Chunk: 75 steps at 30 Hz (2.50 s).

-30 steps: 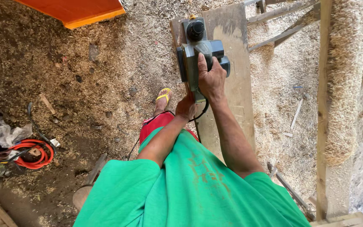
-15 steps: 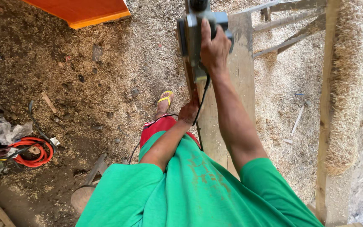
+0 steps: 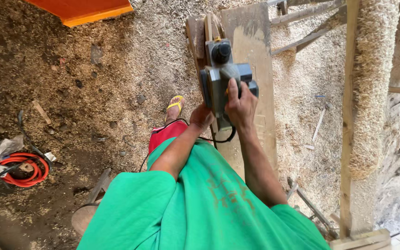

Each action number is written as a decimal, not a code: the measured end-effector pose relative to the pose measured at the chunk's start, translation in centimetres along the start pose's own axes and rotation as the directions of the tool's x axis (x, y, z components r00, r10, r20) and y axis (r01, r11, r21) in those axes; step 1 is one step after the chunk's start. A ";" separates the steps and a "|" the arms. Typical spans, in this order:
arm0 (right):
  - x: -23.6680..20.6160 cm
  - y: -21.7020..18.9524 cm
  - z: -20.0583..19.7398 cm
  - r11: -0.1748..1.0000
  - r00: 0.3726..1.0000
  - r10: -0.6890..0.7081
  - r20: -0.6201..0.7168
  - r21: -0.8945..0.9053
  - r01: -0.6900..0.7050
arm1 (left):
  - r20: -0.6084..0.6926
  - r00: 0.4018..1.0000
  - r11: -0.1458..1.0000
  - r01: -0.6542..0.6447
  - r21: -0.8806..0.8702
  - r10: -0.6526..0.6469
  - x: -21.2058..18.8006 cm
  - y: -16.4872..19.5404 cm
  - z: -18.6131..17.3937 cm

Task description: The person saws a wooden plank with a hand saw, planes boards with an electric planer, marks a board with a pencil, and hammers nails into a small wooden box assembly, fitting planks onto the box frame.

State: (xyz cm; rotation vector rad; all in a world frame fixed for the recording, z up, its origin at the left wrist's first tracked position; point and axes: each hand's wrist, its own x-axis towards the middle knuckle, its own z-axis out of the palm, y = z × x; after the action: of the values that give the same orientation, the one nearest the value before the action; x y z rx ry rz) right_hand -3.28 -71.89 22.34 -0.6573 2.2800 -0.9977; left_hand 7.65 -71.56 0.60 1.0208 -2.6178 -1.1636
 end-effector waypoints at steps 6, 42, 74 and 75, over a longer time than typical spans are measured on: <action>-1.6 1.7 0.7 0.983 0.982 -0.179 -0.063 -0.046 0.176 | 0.135 0.985 0.991 0.119 -0.067 -0.109 -0.5 0.0 -0.2; 18.3 -3.3 5.2 0.931 0.954 -0.293 -0.063 0.209 0.300 | -0.094 0.989 0.993 0.113 0.034 -0.110 0.1 0.4 -1.0; -5.6 5.8 -6.7 0.785 0.990 -0.116 0.080 0.618 0.042 | -0.389 0.823 0.764 0.081 -0.640 -0.414 -2.9 17.5 -15.9; -6.3 5.6 -7.1 0.645 0.981 -0.130 0.142 0.764 -0.025 | -0.346 0.831 0.731 0.102 -0.675 -0.435 -3.7 18.5 -15.7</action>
State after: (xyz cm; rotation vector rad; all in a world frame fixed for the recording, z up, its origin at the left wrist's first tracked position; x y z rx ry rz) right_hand -4.58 -61.05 23.92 -0.4065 1.4464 -1.6987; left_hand 5.89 -70.15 25.04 1.3385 -1.5291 -1.4612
